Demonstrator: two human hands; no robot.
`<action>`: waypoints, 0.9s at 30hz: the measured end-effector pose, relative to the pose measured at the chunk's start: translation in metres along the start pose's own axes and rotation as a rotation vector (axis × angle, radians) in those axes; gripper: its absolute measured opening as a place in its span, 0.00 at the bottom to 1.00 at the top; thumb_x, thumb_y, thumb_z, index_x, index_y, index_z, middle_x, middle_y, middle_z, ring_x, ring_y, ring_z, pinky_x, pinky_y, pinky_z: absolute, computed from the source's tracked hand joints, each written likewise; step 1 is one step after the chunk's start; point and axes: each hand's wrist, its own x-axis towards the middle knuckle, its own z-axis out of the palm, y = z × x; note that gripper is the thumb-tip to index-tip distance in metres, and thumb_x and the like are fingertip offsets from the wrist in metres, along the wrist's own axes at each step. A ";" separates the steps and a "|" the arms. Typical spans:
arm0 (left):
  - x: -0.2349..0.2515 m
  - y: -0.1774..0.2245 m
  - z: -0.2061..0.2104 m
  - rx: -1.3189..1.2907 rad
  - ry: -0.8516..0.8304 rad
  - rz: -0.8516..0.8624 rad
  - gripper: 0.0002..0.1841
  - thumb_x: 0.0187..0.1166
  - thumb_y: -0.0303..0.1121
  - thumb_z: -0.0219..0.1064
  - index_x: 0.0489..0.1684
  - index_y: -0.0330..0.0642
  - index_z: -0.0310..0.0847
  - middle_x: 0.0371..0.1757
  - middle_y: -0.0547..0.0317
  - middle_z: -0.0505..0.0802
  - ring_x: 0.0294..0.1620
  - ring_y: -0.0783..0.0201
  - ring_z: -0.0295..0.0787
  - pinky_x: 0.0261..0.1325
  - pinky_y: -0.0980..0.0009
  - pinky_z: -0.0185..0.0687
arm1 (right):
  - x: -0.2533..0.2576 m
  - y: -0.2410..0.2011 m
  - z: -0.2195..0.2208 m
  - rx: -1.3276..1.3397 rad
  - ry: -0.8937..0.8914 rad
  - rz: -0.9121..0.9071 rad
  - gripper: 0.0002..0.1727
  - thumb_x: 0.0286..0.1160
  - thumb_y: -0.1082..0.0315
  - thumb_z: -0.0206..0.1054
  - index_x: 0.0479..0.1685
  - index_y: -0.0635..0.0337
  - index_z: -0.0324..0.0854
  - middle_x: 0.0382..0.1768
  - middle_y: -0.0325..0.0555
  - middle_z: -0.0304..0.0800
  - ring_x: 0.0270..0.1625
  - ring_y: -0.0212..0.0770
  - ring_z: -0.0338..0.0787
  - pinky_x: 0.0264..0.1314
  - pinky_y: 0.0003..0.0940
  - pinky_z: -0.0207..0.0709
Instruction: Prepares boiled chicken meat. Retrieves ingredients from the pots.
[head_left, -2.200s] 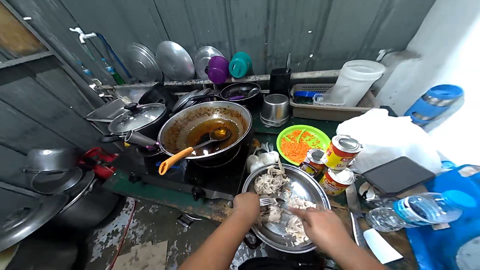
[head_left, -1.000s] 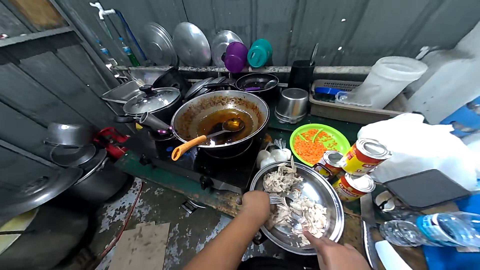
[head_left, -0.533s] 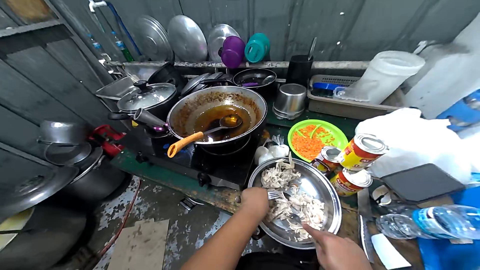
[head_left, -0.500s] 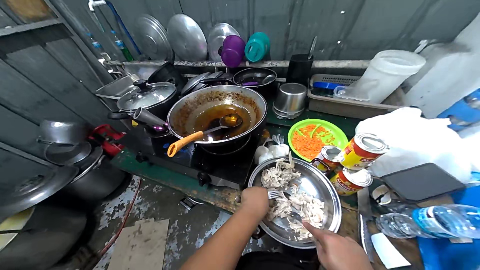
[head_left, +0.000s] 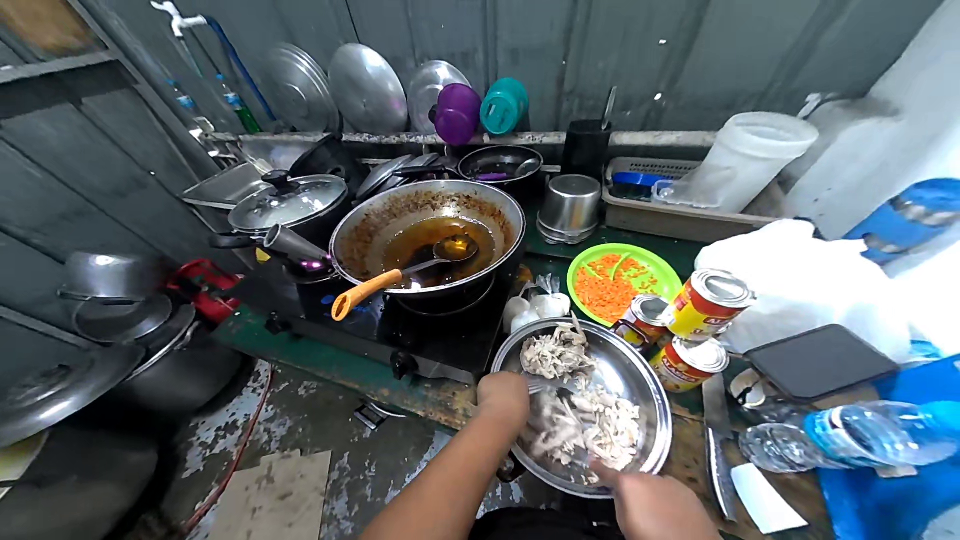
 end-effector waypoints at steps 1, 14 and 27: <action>0.000 0.001 0.000 0.013 -0.007 0.002 0.14 0.80 0.26 0.63 0.60 0.33 0.85 0.66 0.39 0.89 0.67 0.39 0.88 0.57 0.38 0.85 | -0.006 0.008 0.001 0.002 -0.013 0.002 0.32 0.85 0.65 0.52 0.89 0.31 0.68 0.59 0.61 0.93 0.65 0.66 0.90 0.65 0.67 0.78; -0.036 0.004 -0.009 0.165 -0.041 0.203 0.15 0.82 0.27 0.61 0.63 0.35 0.84 0.69 0.38 0.87 0.69 0.35 0.85 0.60 0.32 0.82 | 0.030 0.021 0.001 0.036 0.139 -0.050 0.33 0.86 0.67 0.51 0.87 0.23 0.69 0.64 0.54 0.92 0.69 0.58 0.88 0.77 0.63 0.68; -0.022 0.018 0.006 0.136 -0.056 0.124 0.15 0.83 0.33 0.63 0.59 0.33 0.85 0.66 0.37 0.89 0.66 0.35 0.87 0.57 0.33 0.83 | 0.010 0.020 0.004 0.003 0.068 -0.011 0.33 0.85 0.67 0.51 0.90 0.30 0.67 0.57 0.59 0.95 0.65 0.62 0.91 0.73 0.63 0.72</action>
